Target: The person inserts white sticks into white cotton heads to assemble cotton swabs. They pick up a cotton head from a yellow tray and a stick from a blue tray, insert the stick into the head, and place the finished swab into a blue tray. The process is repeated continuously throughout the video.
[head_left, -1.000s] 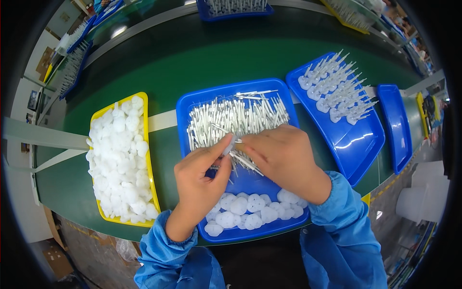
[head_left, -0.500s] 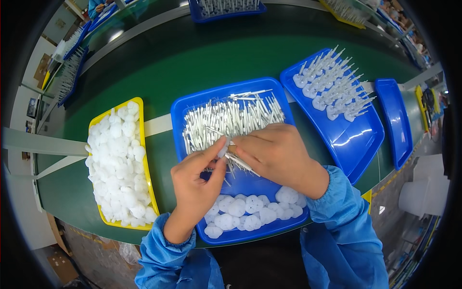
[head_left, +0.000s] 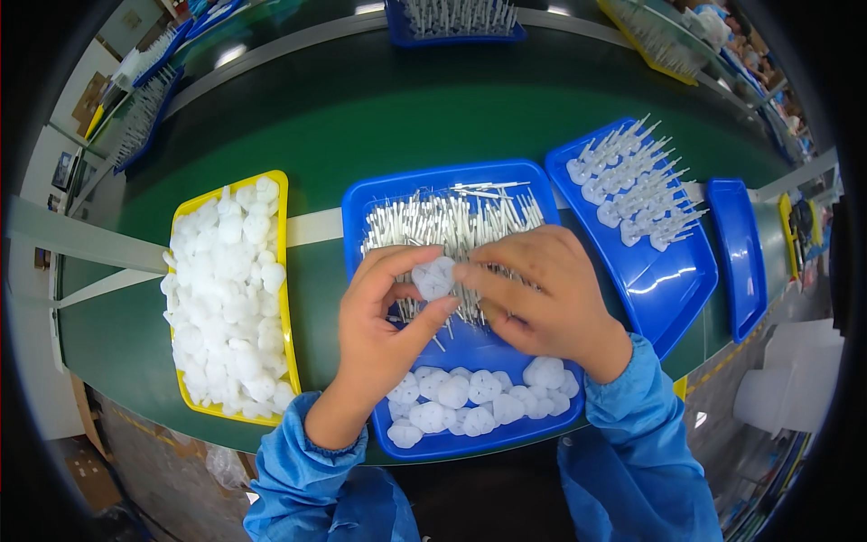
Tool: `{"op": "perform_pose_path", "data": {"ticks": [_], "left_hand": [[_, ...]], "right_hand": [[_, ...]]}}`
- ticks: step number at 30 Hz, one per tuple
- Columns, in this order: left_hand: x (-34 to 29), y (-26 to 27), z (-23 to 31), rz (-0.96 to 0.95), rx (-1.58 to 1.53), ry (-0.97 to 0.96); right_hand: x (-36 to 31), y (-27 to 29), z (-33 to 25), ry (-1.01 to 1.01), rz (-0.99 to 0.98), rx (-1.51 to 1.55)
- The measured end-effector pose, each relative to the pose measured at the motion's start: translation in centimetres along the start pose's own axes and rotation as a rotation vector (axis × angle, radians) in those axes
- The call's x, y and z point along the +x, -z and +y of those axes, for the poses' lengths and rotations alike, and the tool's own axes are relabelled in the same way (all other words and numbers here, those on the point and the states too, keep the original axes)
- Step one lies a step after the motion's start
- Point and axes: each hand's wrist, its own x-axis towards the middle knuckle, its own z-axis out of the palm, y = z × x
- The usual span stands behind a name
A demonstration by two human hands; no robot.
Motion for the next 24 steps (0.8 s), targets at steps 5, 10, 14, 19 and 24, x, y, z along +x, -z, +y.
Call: {"op": "perform_pose_path", "data": {"ticks": [5, 10, 14, 19, 24], "left_hand": [[-0.1, 0.0, -0.2, -0.004, -0.008, -0.001], [-0.1, -0.2, 0.0, -0.067, 0.000, -0.006], [0.0, -0.2, 0.0, -0.098, 0.043, -0.027], [0.1, -0.3, 0.3, -0.104, 0.050, -0.014], [0.0, 0.0, 1.0, -0.159, 0.083, -0.020]], "right_hand": [[-0.1, 0.1, -0.5, 0.048, -0.016, -0.094], [-0.2, -0.3, -0.6, -0.022, -0.009, -0.028], [-0.3, -0.4, -0.5, -0.062, -0.032, 0.070], [-1.0, 0.4, -0.6, -0.056, -0.054, 0.103], [-1.5, 1.1, -0.5, -0.032, 0.004, 0.082]]}}
